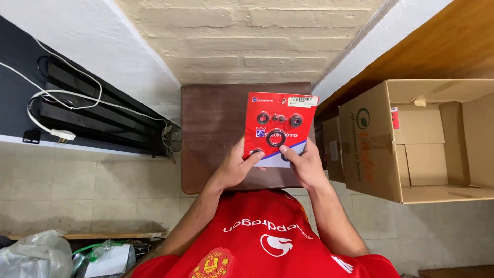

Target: The person moves various packaged motorcycle parts from a cardboard box and a small stool to a metal grid display shelf, hanging them onto hooks by hand one by one.

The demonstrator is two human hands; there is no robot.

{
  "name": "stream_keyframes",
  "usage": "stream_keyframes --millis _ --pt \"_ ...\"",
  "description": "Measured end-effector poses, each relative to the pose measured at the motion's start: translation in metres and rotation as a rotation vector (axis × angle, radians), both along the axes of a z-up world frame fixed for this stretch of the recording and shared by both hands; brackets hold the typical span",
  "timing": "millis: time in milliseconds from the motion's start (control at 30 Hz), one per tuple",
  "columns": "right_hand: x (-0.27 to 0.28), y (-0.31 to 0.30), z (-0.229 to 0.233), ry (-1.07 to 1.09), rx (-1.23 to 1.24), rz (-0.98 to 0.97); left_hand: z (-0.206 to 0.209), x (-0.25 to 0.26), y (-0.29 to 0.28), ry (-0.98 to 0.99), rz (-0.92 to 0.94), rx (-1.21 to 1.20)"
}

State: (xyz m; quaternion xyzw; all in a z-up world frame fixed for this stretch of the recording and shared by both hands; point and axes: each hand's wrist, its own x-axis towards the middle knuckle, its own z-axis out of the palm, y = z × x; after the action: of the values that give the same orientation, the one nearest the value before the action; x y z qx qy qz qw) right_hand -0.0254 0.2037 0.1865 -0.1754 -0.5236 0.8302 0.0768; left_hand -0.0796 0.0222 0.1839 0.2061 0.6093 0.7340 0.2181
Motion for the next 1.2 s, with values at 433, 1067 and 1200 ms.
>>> stream_keyframes --millis 433,1067,1200 --pt "0.02 0.025 -0.028 -0.081 0.124 0.034 -0.013 0.008 0.007 0.093 -0.011 -0.155" --pt "0.185 -0.079 -0.16 -0.457 -0.103 -0.302 -0.154 0.039 0.006 -0.156 -0.703 -0.688" --pt "0.215 -0.119 -0.168 -0.483 -0.206 -0.571 -0.171 0.057 0.02 -0.076 -0.909 -0.738"
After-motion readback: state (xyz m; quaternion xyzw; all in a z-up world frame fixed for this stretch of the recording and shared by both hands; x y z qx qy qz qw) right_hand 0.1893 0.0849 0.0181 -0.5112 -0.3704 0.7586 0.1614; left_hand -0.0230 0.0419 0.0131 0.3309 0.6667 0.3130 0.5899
